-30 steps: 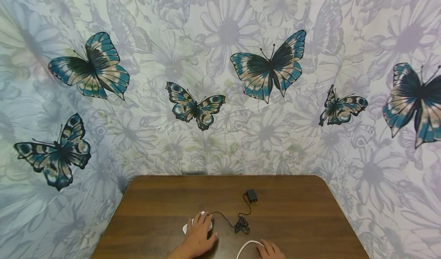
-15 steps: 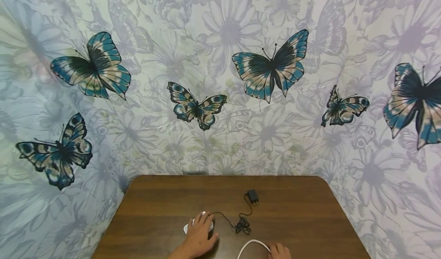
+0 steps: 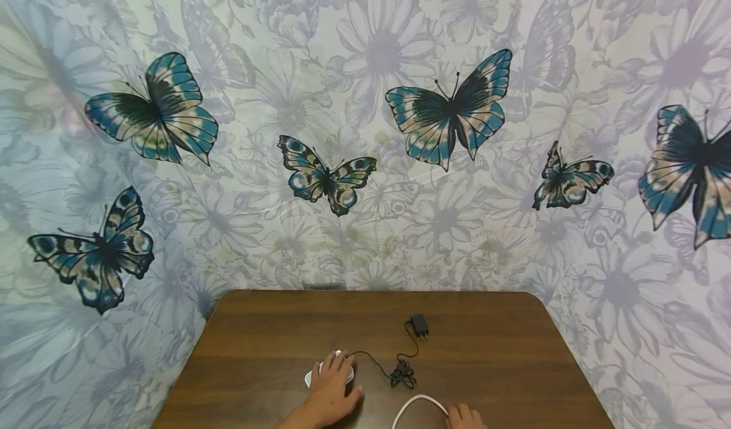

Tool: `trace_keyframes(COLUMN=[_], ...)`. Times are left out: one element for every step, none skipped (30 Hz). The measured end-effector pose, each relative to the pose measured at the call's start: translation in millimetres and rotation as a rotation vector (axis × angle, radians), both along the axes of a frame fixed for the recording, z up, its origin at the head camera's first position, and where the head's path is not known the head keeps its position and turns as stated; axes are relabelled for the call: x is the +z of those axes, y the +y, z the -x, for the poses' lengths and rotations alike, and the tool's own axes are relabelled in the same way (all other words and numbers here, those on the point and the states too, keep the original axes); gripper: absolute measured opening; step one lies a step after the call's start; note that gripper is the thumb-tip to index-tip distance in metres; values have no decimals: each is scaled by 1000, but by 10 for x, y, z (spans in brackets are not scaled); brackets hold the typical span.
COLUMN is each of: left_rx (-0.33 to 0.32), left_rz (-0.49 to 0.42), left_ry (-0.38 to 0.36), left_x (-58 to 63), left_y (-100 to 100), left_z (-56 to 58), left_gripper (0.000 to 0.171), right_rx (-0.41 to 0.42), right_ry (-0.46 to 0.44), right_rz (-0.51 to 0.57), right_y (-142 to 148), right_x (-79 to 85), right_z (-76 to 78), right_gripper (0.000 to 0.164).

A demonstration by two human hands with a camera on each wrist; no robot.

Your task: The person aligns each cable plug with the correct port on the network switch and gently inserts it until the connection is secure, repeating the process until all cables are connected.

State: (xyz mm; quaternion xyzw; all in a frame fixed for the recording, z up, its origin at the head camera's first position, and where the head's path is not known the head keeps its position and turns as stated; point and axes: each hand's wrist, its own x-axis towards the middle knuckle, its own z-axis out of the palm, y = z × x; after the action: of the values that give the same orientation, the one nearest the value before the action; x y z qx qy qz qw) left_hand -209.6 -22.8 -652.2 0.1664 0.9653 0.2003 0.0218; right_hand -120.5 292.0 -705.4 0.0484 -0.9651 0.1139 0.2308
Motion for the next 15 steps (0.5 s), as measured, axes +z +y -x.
trace_keyframes(left_rx=[0,0,0,0,1,1,2,4,5,9,12,12,14,15,15], left_rz=[-4,-8,-11,-13,-13,-14,-14,-14,-13,-12,-11,-11,-11,-12,-13], left_ry=[-5,-8,-12,-14,-18,-20,-22,-23,-25,-31,-37,-38,-37,-36,-34], left_x=[2,2,5,8,8,10,10,8,9,7,4,5,4,2,2], left_y=[0,-1,0,0,1,2,3,4,6,9,12,13,15,17,17], left_z=[1,0,-1,-1,-1,-3,-3,-5,-7,-8,-10,-13,-15,-16,-17], left_gripper=[66,66,66,66,66,66,66,66,66,66,66,66,66,66,66], right_rx=[-7,-13,-20,-26,-28,-31,-35,-36,-36,-35,-36,-38,-43,-46,-47], right_ry=[-5,-10,-13,-18,-17,-19,-15,1,25,59,98,136,174,204,235], right_rz=[0,-2,-2,2,6,5,8,7,7,8,4,1,-1,-4,-5], right_y=[-8,-16,-22,-29,-33,-34,-35,-34,-33,-32,-29,-29,-29,-28,-28], right_x=[6,12,15,20,21,20,14,1,-16,-40,-66,-93,-121,-147,-168], right_z=[-8,-19,-30,-38,-44,-51,-51,-46,-39,-27,-14,2,20,37,54], right_gripper=[14,16,21,27,29,31,30,29,24,13,10,21,34,47,57])
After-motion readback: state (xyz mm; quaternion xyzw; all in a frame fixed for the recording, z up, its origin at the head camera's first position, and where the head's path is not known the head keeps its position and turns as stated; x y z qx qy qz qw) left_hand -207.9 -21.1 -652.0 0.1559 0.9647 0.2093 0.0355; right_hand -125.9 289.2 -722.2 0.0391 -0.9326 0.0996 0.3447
